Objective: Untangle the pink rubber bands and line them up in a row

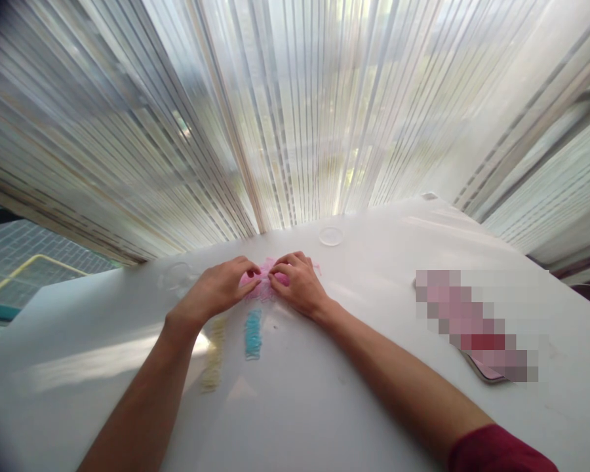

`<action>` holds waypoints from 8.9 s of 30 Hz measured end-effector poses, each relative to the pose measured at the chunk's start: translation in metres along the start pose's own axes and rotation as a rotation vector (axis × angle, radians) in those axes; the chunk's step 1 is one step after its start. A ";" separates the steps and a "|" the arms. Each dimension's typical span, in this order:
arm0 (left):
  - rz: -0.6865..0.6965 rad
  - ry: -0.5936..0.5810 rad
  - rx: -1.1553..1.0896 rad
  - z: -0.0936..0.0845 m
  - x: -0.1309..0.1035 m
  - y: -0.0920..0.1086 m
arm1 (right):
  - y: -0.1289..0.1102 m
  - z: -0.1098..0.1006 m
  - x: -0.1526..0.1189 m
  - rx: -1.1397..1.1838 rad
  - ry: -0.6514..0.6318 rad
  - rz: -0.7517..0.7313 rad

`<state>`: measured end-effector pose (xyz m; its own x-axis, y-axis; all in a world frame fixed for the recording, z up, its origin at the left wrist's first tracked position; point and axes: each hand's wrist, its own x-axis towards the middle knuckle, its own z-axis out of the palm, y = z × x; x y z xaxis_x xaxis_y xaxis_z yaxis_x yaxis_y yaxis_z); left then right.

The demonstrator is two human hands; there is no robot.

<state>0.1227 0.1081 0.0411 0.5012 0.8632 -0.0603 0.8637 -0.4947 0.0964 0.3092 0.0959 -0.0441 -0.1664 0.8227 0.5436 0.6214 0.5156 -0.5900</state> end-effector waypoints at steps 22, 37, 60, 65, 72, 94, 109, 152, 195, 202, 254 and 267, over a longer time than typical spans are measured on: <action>0.058 0.072 -0.051 -0.008 -0.003 0.002 | -0.001 -0.002 -0.001 0.037 0.019 -0.018; 0.086 0.256 -0.416 0.012 -0.090 -0.002 | -0.045 -0.028 -0.019 0.207 -0.136 -0.197; 0.186 0.317 -0.323 0.063 -0.134 0.010 | -0.057 -0.020 -0.079 0.230 -0.377 -0.208; 0.186 0.350 -0.335 0.062 -0.134 0.009 | -0.056 -0.018 -0.079 0.230 -0.350 -0.207; 0.180 0.345 -0.323 0.063 -0.134 0.011 | -0.058 -0.018 -0.078 0.238 -0.298 -0.189; 0.163 0.318 -0.267 0.063 -0.132 0.012 | -0.060 -0.018 -0.078 0.169 -0.393 -0.203; 0.147 0.338 -0.203 0.064 -0.131 0.012 | -0.062 -0.020 -0.077 0.171 -0.384 -0.156; -0.207 0.028 -0.108 0.014 -0.011 -0.027 | -0.041 -0.038 -0.060 0.315 -0.131 0.306; -0.146 0.081 -0.309 0.000 -0.015 -0.040 | -0.015 -0.060 -0.013 -0.048 -0.126 0.315; -0.162 0.081 -0.246 0.007 -0.013 -0.043 | -0.006 -0.086 0.042 -0.129 -0.494 0.358; -0.140 0.127 -0.166 0.026 -0.006 -0.022 | -0.019 -0.020 0.044 -0.119 -0.377 0.128; -0.138 0.138 -0.167 0.028 -0.005 -0.023 | -0.018 -0.035 0.050 -0.103 -0.464 0.124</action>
<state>0.1019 0.1122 0.0115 0.3571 0.9327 0.0507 0.8968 -0.3575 0.2606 0.3166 0.1194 0.0150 -0.3957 0.9083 0.1357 0.7269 0.4000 -0.5582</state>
